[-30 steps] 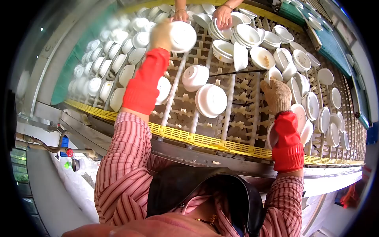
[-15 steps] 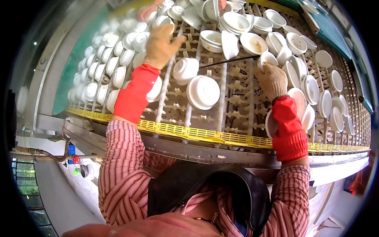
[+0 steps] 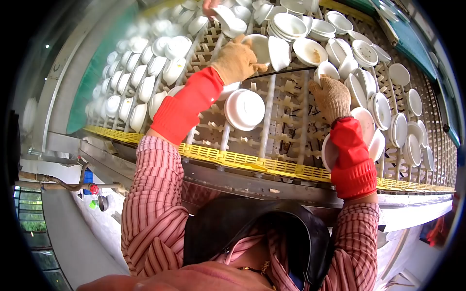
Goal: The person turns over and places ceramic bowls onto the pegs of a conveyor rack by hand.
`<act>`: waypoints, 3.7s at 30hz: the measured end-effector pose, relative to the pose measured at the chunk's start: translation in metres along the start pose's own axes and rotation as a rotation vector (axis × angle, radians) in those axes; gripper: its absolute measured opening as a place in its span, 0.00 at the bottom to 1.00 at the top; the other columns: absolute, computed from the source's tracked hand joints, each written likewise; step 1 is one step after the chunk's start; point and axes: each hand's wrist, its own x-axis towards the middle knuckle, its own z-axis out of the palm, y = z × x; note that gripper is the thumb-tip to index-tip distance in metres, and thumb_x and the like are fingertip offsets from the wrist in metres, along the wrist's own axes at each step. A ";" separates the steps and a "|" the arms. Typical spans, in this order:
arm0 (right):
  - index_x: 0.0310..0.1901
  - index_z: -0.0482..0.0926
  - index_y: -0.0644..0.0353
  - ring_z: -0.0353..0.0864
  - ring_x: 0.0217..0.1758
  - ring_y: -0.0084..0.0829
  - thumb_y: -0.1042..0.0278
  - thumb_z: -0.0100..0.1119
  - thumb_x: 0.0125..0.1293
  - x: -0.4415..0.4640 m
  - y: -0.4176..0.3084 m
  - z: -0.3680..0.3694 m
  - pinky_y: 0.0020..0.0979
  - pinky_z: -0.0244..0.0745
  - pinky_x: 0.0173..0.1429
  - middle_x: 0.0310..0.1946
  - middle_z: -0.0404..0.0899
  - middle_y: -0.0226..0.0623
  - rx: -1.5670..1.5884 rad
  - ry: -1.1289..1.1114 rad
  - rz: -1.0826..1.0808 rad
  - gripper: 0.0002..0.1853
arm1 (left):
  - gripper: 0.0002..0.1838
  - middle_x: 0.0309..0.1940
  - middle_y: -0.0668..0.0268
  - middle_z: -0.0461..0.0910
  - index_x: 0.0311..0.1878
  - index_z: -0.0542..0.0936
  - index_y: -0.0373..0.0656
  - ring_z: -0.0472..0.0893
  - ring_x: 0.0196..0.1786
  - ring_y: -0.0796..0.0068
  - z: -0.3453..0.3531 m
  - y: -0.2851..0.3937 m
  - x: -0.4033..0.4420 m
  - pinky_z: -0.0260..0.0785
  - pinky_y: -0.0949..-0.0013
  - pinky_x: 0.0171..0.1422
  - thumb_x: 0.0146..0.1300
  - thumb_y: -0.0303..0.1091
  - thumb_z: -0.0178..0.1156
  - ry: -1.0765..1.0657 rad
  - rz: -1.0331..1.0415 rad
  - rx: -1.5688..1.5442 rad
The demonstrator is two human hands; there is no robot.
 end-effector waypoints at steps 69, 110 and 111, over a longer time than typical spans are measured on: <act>0.38 0.91 0.63 0.89 0.41 0.59 0.47 0.64 0.77 -0.026 -0.014 -0.009 0.55 0.84 0.51 0.31 0.87 0.57 0.324 0.032 -0.077 0.23 | 0.08 0.40 0.52 0.91 0.44 0.90 0.44 0.91 0.49 0.48 0.031 -0.058 0.019 0.84 0.51 0.59 0.63 0.33 0.72 0.460 -0.075 0.090; 0.73 0.80 0.60 0.92 0.56 0.47 0.51 0.69 0.78 -0.026 0.008 -0.050 0.44 0.86 0.61 0.51 0.91 0.50 0.859 -0.013 -0.199 0.30 | 0.22 0.41 0.46 0.89 0.49 0.87 0.40 0.87 0.47 0.42 -0.080 0.050 -0.131 0.77 0.49 0.54 0.77 0.53 0.62 0.057 -0.677 -0.192; 0.73 0.79 0.59 0.91 0.56 0.50 0.46 0.69 0.77 -0.033 0.022 -0.051 0.47 0.84 0.61 0.51 0.91 0.50 0.483 0.189 -0.281 0.32 | 0.23 0.39 0.47 0.89 0.48 0.87 0.40 0.88 0.46 0.44 -0.078 0.062 -0.123 0.78 0.49 0.53 0.76 0.54 0.62 0.135 -0.611 -0.248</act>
